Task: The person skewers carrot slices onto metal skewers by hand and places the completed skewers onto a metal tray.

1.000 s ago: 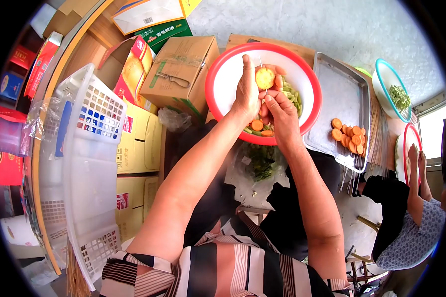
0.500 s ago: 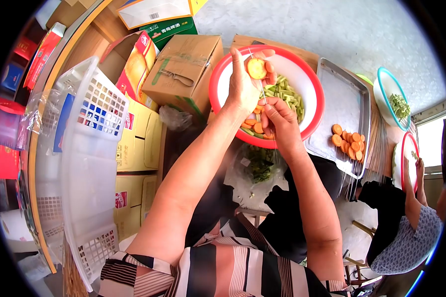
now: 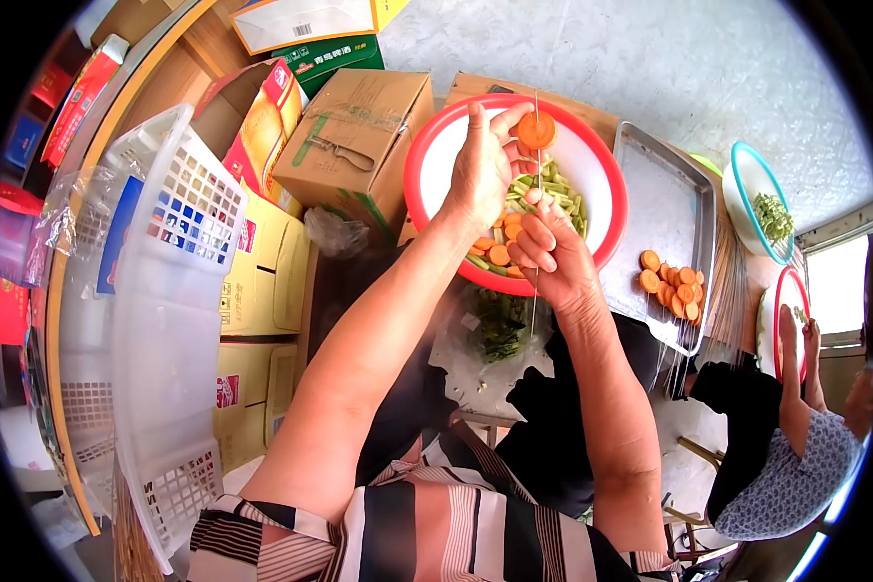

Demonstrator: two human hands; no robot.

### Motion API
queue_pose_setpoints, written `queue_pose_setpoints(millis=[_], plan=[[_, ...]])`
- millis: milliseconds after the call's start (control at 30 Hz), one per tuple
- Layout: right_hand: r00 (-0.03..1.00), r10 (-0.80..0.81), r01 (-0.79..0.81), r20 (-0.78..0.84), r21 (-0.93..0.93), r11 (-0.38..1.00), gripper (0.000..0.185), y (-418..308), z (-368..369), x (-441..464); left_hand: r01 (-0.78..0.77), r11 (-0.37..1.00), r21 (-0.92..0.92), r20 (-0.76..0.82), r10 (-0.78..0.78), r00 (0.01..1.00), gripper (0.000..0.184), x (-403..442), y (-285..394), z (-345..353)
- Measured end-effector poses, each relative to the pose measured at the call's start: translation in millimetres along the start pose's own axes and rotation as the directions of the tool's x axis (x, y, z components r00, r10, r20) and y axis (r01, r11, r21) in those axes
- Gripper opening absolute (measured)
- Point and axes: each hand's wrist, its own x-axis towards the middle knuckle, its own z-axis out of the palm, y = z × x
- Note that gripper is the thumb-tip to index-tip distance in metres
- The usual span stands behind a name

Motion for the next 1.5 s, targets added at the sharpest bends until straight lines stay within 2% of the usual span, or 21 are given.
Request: queue_pose_setpoints(millis=[100, 200, 267, 300, 367, 400, 500, 733, 800, 900, 933, 967, 1033, 1067, 1100, 1167, 1200, 1233, 1300, 1367, 1500], plan=[[1.0, 0.0, 0.0, -0.016, -0.001, 1.0, 0.021, 1, 3, 0, 0.003, 1.0, 0.018, -0.023, -0.003, 1.0, 0.084, 0, 0, 1], [0.992, -0.068, 0.053, -0.11, -0.134, 0.99, 0.017, 4, 8, 0, 0.027, 1.0, 0.012, -0.073, -0.026, 0.997, 0.081, 1, 0, 0], [0.96, -0.161, 0.027, -0.23, -0.496, 0.868, 0.017, 6, 9, 0, 0.048, 0.999, -0.002, -0.158, -0.048, 0.986, 0.076, 1, 1, -1], [0.96, -0.159, 0.025, -0.23, -0.495, 0.869, 0.017, 8, 10, 0, 0.049, 0.999, -0.002, -0.16, -0.048, 0.986, 0.076, 2, 1, -4], [0.939, -0.248, 0.01, -0.239, -0.701, 0.713, 0.017, 13, 12, 0, 0.105, 0.992, -0.069, -0.148, -0.114, 0.982, 0.071, 4, 1, -10], [0.935, -0.245, -0.019, -0.257, -0.725, 0.689, 0.017, 14, 15, -1, 0.117, 0.987, -0.106, -0.168, -0.134, 0.977, 0.067, 4, -1, -11], [0.929, -0.261, -0.017, -0.264, -0.733, 0.68, 0.016, 16, 16, -1, 0.143, 0.965, -0.22, -0.123, -0.173, 0.977, 0.06, 3, -9, -18], [0.898, -0.358, 0.012, -0.257, -0.798, 0.602, 0.015, 11, 11, 2, 0.215, 0.955, -0.205, -0.088, -0.237, 0.967, 0.053, -2, -26, -1], [0.879, -0.377, 0.057, -0.293, -0.72, 0.692, 0.016, 8, 9, 6, 0.24, 0.954, -0.177, -0.035, -0.25, 0.968, 0.052, -5, -38, -1], [0.872, -0.399, 0.05, -0.282, -0.76, 0.648, 0.016, 0, 4, 7, 0.309, 0.931, -0.194, -0.121, -0.335, 0.934, 0.054, -1, -34, 6], [0.864, -0.411, 0.067, -0.292, -0.742, 0.667, 0.016, -3, 2, 6, 0.28, 0.946, -0.161, -0.083, -0.296, 0.952, 0.055, 2, -35, 2], [0.842, -0.445, 0.078, -0.305, -0.747, 0.66, 0.017, -8, 3, 5, 0.288, 0.954, -0.08, -0.158, -0.297, 0.942, 0.052, 7, -35, -7], [0.804, -0.488, 0.124, -0.341, -0.706, 0.697, 0.015, -19, 0, 1, 0.274, 0.948, 0.163, -0.082, -0.263, 0.961, 0.05, 9, -25, -18], [0.794, -0.504, 0.164, -0.341, -0.677, 0.717, 0.015, -24, -3, -2, 0.254, 0.918, 0.304, -0.09, -0.238, 0.967, 0.041, 7, -20, -20], [0.787, -0.497, 0.16, -0.366, -0.657, 0.737, 0.015, -29, -7, -3, 0.259, 0.916, 0.306, -0.091, -0.242, 0.966, 0.041, 9, -21, -26], [0.784, -0.496, 0.169, -0.375, -0.64, 0.75, 0.015, -35, -10, -8, 0.247, 0.64, 0.728, -0.078, -0.28, 0.957, 0.035, 14, -29, -42], [0.781, -0.497, 0.171, -0.378, -0.636, 0.752, 0.015, -37, -9, -9, 0.188, 0.455, 0.87, -0.075, -0.254, 0.964, 0.024, 14, -33, -48], [0.789, -0.485, 0.168, -0.377, -0.627, 0.761, 0.015, -38, -8, -11, 0.188, 0.451, 0.873, -0.074, -0.259, 0.963, 0.024, 13, -36, -52], [0.793, -0.474, 0.166, -0.383, -0.613, 0.773, 0.015, -39, -7, -14, -0.033, -0.019, 0.999, 0.027, -0.253, 0.967, 0.019, 9, -42, -63], [0.806, -0.468, 0.172, -0.363, -0.613, 0.771, 0.016, -40, -6, -16, -0.022, -0.019, 1.0, 0.016, -0.271, 0.962, 0.015, 5, -43, -68], [0.811, -0.461, 0.172, -0.36, -0.606, 0.777, 0.016, -43, -6, -19, 0.057, -0.191, 0.98, -0.12, -0.335, 0.935, 0.017, 11, -49, -91]])
